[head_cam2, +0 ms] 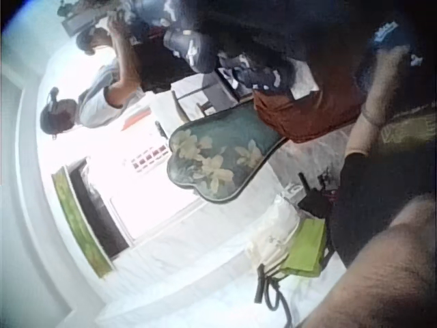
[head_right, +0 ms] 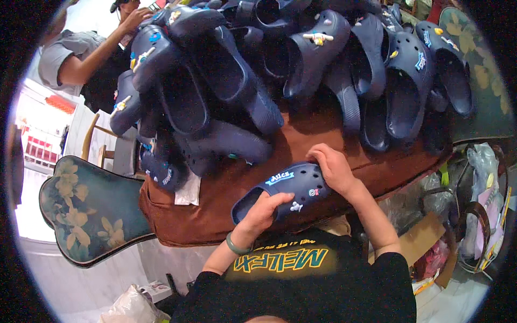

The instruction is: Attaching decorative charms to blue foam clogs.

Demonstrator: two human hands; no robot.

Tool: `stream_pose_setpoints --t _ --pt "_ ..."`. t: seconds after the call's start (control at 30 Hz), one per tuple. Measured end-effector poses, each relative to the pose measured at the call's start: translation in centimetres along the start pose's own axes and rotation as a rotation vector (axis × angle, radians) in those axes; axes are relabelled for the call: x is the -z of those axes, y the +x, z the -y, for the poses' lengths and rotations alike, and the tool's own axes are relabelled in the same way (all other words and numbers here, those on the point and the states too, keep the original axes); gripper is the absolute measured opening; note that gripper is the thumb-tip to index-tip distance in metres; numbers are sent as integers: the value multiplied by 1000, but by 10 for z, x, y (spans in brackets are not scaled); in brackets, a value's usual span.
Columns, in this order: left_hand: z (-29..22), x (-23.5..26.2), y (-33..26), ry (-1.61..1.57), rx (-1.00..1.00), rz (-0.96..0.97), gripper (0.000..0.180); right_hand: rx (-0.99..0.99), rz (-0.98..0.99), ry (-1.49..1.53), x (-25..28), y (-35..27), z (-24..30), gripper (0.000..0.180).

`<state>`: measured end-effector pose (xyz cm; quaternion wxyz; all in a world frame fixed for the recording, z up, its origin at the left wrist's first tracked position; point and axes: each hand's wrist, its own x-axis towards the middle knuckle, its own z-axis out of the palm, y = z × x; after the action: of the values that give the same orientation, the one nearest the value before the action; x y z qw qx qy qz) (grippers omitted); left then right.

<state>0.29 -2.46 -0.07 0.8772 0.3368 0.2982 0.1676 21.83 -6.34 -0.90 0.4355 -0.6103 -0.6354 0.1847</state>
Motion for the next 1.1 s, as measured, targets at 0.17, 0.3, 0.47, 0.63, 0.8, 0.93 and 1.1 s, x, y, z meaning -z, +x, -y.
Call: stream_pose_setpoints --t 0.17,0.3,0.47,0.63,0.8,0.93,1.1 --pt "-3 6 1 -49 41 52 43 -77 -97 186 9 -26 3 16" --pt "0 8 3 -78 35 37 37 133 81 -144 23 -30 23 32" --pt "0 8 0 -28 39 9 31 534 122 -433 21 -30 19 52" --pt "5 10 4 -47 26 -13 30 598 7 -474 6 -41 12 40" --pt "-1 8 4 -49 14 -15 30 600 -122 -473 -9 -45 10 29" --pt "0 10 7 -75 2 4 32 563 -182 -518 -15 -43 12 27" --pt "2 12 7 -81 22 -39 32 508 -160 -522 -10 -42 24 31"
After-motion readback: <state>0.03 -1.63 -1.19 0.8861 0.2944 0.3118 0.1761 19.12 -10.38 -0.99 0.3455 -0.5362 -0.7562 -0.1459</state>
